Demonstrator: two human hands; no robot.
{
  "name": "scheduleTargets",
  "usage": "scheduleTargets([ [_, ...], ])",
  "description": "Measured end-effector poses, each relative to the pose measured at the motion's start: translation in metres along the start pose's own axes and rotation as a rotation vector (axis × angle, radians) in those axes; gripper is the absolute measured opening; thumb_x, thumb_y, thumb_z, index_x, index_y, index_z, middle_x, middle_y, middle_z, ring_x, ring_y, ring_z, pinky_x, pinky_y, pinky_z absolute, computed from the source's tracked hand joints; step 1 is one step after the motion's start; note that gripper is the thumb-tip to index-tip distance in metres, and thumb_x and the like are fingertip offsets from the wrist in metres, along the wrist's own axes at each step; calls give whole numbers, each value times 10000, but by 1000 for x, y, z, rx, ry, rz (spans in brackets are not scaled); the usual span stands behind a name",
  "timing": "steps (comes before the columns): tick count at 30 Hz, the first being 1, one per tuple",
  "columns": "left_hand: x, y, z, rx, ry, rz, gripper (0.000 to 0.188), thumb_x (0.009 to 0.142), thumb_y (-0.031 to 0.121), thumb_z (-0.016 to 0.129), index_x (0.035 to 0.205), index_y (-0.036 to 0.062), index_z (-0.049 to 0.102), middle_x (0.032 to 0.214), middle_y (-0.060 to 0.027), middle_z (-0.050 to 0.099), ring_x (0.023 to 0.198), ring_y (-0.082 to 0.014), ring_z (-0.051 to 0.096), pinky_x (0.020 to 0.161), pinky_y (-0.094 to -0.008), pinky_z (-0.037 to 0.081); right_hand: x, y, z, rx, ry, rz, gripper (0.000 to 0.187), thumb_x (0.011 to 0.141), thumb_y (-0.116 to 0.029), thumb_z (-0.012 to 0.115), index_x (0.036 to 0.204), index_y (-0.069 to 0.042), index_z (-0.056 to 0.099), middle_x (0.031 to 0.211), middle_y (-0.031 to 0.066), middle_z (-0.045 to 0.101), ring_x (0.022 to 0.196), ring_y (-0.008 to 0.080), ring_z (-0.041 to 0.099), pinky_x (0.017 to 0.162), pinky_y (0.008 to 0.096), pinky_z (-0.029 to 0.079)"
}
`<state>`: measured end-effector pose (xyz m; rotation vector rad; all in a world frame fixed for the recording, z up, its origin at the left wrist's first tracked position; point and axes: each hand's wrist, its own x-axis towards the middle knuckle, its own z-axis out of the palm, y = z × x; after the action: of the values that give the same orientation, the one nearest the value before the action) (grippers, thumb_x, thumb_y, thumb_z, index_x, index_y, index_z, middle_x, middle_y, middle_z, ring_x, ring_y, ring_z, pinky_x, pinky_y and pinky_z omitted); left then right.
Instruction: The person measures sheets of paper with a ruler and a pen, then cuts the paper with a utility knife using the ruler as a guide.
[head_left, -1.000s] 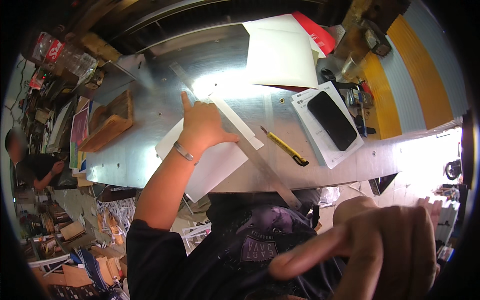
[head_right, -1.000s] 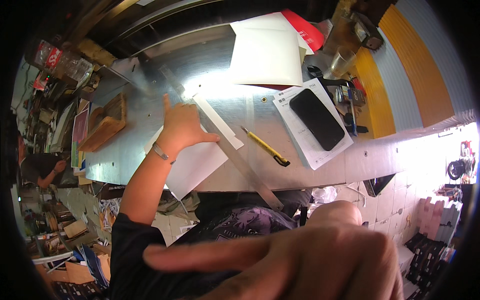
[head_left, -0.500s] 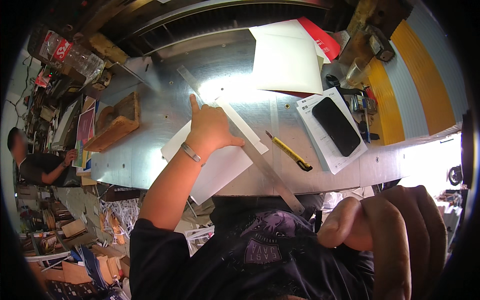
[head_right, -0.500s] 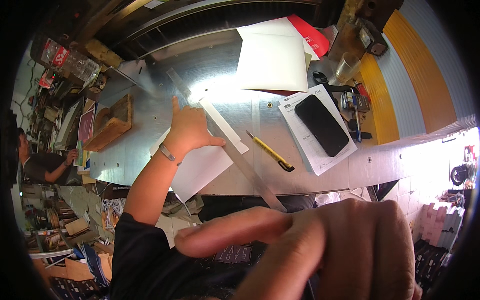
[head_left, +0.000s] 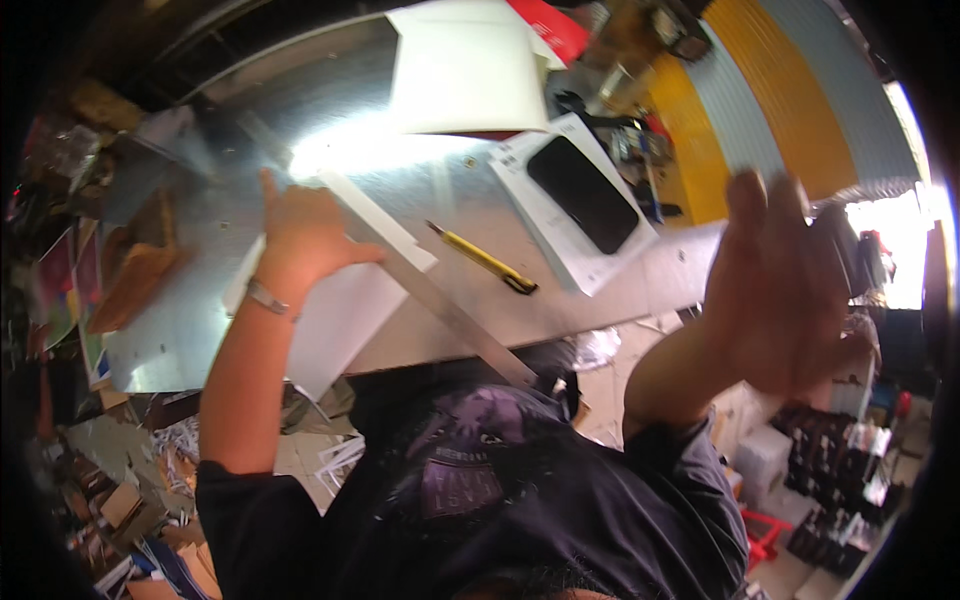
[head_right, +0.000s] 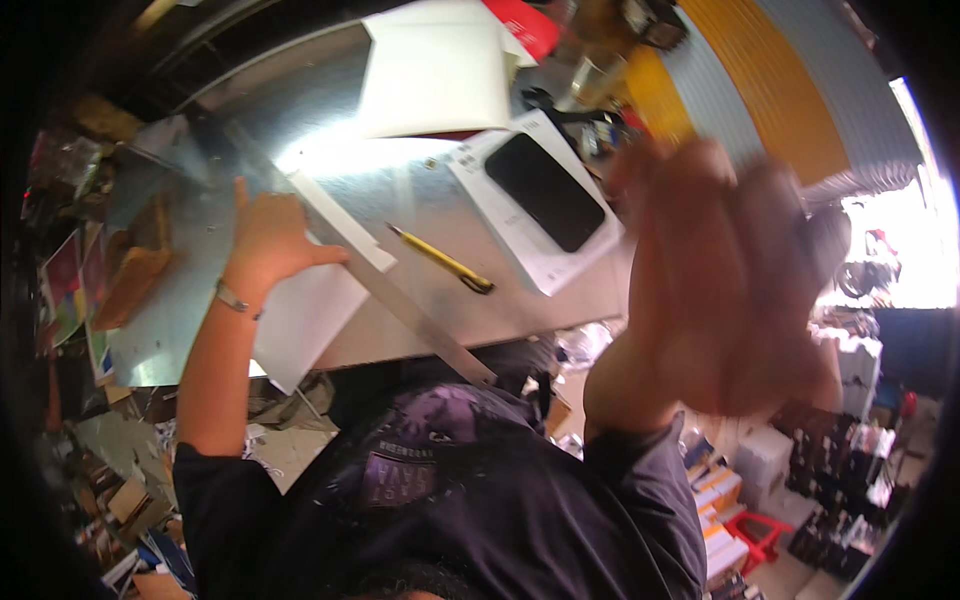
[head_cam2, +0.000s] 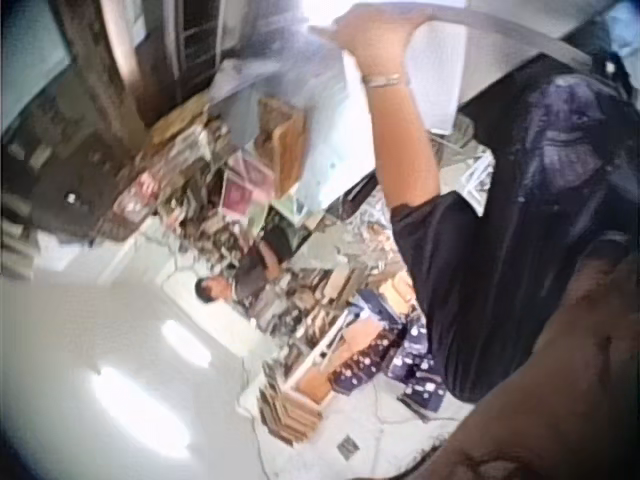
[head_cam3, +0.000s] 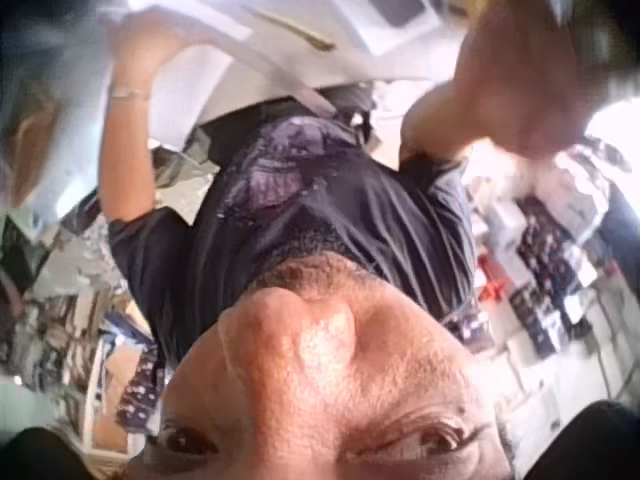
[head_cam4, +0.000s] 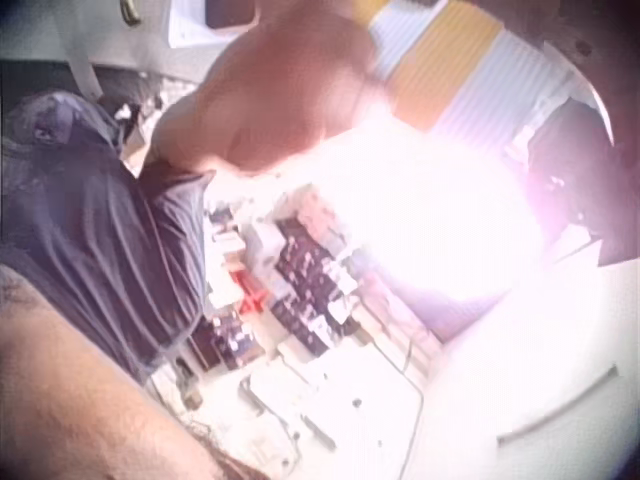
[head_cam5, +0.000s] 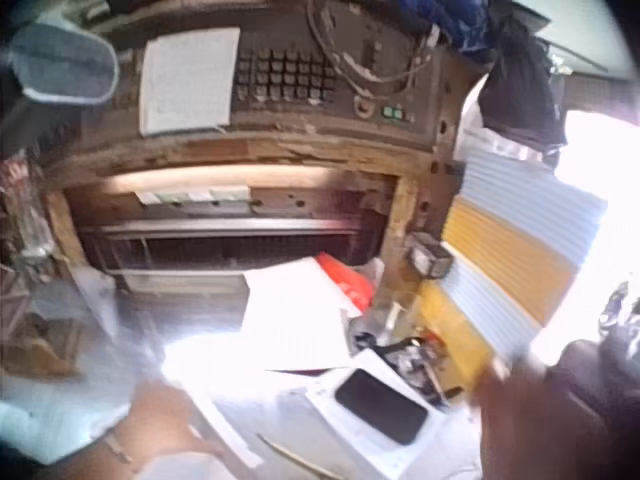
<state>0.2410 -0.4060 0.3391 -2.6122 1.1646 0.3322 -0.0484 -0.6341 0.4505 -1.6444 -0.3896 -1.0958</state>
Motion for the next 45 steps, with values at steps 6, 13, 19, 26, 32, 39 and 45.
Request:
scheduleTargets([
  [6,-7,-9,13,-1,62,-31,983,708,835,817,1151,-43,814,1137,-188,802,1187,-350,720,1308,-705,162,-3,102,-52,-1084,56,635,323,1011,-245,782,1300,-100,777,1130,104,821,996,182,765,860,331,583],
  [13,-7,-7,26,21,190,-38,1008,735,854,799,1185,-47,790,1196,-183,784,1264,-338,683,1318,-693,142,-64,167,-107,-1501,-219,1041,473,1004,-261,719,1457,-159,623,1190,178,807,1097,448,760,953,568,576],
  [19,-7,-12,37,3,194,-35,1038,721,873,795,1166,-65,774,1165,-192,778,1245,-333,684,1305,-715,136,-52,161,-86,-1301,47,775,282,1068,-181,659,1345,-133,677,1096,123,793,923,296,763,836,439,599],
  [26,-10,-13,37,6,210,-25,1034,712,872,798,1143,-67,776,1129,-195,781,1213,-343,695,1299,-722,146,-15,167,27,39,76,473,540,913,44,609,1450,-6,643,1265,87,702,1084,148,673,996,285,554],
  [32,-6,-10,32,55,226,3,1010,715,886,780,1126,-36,787,1127,-169,786,1198,-326,705,1287,-726,178,-16,210,128,44,8,666,213,1076,-221,741,1133,-38,833,874,3,731,821,74,626,728,265,511],
  [39,-7,-5,15,83,86,-12,1014,728,906,761,1131,-24,793,1127,-158,799,1189,-317,719,1283,-707,213,-35,281,178,-52,-46,701,256,965,-257,796,1047,-18,833,850,68,790,775,137,688,735,333,544],
  [45,-8,-6,15,76,65,-13,973,742,891,766,1113,-7,811,1096,-138,799,1196,-306,709,1290,-704,196,-36,288,186,-123,-146,735,239,979,-220,761,1094,-17,812,892,73,798,799,121,690,750,313,538],
])
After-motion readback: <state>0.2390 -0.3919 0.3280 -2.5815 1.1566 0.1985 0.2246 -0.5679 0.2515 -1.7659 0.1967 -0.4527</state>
